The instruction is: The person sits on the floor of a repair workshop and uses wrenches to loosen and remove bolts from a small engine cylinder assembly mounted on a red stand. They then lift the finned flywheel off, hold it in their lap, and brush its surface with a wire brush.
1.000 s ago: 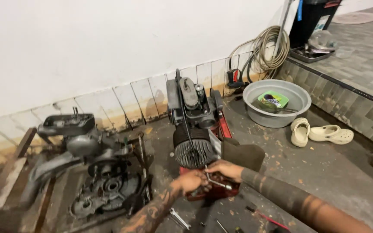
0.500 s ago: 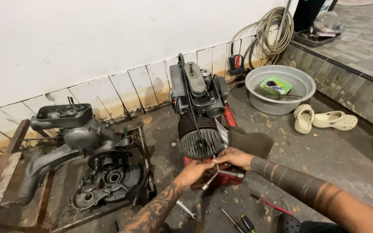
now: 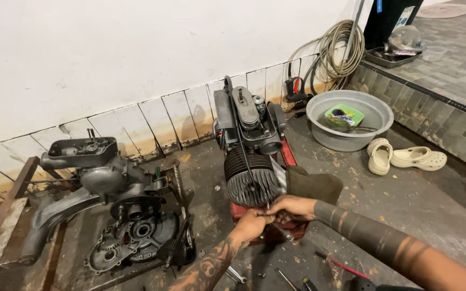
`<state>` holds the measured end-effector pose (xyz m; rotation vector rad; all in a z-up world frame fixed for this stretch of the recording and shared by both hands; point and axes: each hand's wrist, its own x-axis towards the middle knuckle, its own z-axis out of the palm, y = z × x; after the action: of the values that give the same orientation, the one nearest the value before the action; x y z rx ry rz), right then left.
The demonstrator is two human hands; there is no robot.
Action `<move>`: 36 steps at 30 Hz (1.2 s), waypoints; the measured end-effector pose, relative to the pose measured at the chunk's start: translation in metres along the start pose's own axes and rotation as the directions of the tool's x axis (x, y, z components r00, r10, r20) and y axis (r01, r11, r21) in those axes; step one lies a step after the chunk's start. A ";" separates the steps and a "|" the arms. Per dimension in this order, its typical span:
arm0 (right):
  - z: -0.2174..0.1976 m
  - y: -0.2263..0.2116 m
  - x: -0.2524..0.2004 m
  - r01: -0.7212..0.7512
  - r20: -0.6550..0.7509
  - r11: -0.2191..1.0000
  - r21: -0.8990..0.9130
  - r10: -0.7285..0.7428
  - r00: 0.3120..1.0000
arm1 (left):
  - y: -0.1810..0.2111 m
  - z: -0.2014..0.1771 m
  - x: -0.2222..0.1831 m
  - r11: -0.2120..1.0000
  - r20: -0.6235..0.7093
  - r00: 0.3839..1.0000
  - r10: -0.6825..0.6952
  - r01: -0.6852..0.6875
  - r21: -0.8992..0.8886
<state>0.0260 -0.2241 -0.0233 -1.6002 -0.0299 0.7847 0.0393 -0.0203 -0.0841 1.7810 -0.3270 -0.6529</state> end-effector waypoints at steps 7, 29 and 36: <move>-0.008 0.004 0.001 -0.041 -0.063 0.979 0.199 0.055 0.997 | -0.009 0.000 0.009 0.992 0.012 0.992 -0.123 0.123 -0.026; -0.017 0.000 0.006 -0.063 -0.006 0.994 0.092 0.064 0.998 | -0.003 0.014 0.011 0.992 -0.020 0.994 0.109 -0.110 -0.059; -0.009 -0.001 0.004 0.039 -0.099 0.998 -0.058 -0.044 0.994 | 0.072 0.016 -0.048 0.922 -0.140 0.990 0.013 0.042 0.385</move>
<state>0.0338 -0.2296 -0.0244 -1.6845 -0.0129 0.6761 -0.0008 -0.0295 -0.0065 2.1984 -0.3659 -0.4912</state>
